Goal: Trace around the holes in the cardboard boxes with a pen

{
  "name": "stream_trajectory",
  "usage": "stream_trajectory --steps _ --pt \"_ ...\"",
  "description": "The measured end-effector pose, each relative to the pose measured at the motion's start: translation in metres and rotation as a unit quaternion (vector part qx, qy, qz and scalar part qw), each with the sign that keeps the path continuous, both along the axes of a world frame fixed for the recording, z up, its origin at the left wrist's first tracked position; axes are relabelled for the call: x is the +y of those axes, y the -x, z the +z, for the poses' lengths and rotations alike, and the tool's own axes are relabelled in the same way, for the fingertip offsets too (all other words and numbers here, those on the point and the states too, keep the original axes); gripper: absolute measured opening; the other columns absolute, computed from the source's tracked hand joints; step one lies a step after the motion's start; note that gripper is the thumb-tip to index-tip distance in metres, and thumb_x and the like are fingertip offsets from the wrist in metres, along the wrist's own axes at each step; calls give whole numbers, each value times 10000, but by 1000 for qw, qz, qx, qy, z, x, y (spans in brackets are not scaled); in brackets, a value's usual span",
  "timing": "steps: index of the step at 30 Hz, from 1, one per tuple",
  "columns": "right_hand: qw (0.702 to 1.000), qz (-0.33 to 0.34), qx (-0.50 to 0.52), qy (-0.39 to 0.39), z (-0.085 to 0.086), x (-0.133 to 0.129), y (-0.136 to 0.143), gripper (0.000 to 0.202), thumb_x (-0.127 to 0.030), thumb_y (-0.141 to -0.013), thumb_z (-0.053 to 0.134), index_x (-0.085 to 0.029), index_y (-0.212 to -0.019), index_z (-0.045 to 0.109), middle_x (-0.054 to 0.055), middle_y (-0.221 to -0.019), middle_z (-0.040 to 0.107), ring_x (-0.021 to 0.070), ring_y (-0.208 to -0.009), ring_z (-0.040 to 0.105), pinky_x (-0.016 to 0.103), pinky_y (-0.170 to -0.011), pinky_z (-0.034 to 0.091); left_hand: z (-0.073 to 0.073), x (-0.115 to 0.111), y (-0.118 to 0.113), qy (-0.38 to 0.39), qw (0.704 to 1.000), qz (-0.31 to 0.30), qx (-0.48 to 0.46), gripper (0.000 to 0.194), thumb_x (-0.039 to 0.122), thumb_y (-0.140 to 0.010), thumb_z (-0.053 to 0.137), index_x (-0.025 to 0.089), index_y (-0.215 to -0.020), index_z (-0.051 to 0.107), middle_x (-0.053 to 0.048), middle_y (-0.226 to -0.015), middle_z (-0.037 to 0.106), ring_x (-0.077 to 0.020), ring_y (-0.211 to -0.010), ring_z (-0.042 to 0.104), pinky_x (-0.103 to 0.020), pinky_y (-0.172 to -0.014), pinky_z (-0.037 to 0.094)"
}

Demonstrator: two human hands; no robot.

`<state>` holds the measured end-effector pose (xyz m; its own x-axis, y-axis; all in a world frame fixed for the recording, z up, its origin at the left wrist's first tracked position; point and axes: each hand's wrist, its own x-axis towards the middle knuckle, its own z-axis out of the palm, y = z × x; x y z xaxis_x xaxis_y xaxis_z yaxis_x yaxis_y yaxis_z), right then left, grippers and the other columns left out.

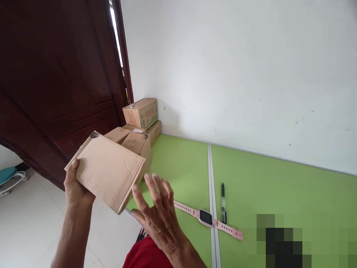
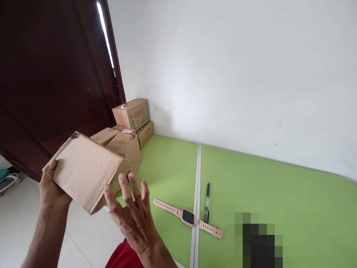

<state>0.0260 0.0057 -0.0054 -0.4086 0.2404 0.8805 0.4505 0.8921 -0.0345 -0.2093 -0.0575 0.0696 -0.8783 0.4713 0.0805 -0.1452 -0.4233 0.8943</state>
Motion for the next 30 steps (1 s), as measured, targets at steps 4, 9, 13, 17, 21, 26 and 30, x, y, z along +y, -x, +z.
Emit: stream_trajectory --steps 4,9,13,17,21,26,30 --pt "999 12 44 -20 -12 2 25 656 -253 -925 871 -260 -1483 526 174 -1708 368 374 -1603 406 602 -1248 503 13 -1 -18 -51 990 45 -121 169 360 -883 791 249 -1005 749 -2 -954 806 -206 -846 732 -359 -957 693" --pt "997 40 50 -38 -6 21 41 843 -193 -887 877 -242 -1574 390 194 -1869 33 411 -1702 255 663 -1266 476 22 4 -21 -58 985 3 -164 219 353 -947 729 207 -1101 780 -41 -996 817 -257 -1005 760 -392 -1032 667" --pt "997 66 15 -44 21 41 48 1039 -192 -904 862 -226 -1706 204 255 -1845 104 449 -1710 219 660 -1226 525 33 13 -7 -67 987 -83 -122 427 522 -914 758 215 -1210 765 -102 -1134 826 -378 -1226 734 -496 -1030 664" --pt "994 100 -30 26 67 69 54 1325 -422 -909 897 -286 -1750 -117 278 -1756 309 502 -1671 292 740 -1243 469 48 26 19 -28 981 -160 -106 639 797 -894 641 240 -1195 731 -138 -1133 804 -391 -1123 755 -532 -860 696" --pt "992 101 -35 64 104 112 70 1546 -531 -795 965 -224 -1719 -237 317 -1760 263 521 -1655 289 787 -1294 351 58 59 47 -15 987 -154 -41 491 728 -958 585 246 -1022 654 -69 -923 727 -260 -851 740 -421 -735 676" --pt "992 83 -20 98 115 173 94 1463 -484 -758 964 -173 -1714 -98 326 -1730 296 510 -1632 322 778 -1310 309 60 121 71 19 993 -105 47 345 425 -872 798 227 -1042 573 -1 -869 663 -147 -688 663 -269 -618 587" --pt "989 76 -20 129 113 209 104 1342 -444 -744 956 -101 -1693 71 337 -1681 349 499 -1608 354 724 -1315 331 55 154 83 38 991 -107 64 358 282 -833 841 212 -995 530 18 -813 655 -124 -599 639 -266 -582 568"
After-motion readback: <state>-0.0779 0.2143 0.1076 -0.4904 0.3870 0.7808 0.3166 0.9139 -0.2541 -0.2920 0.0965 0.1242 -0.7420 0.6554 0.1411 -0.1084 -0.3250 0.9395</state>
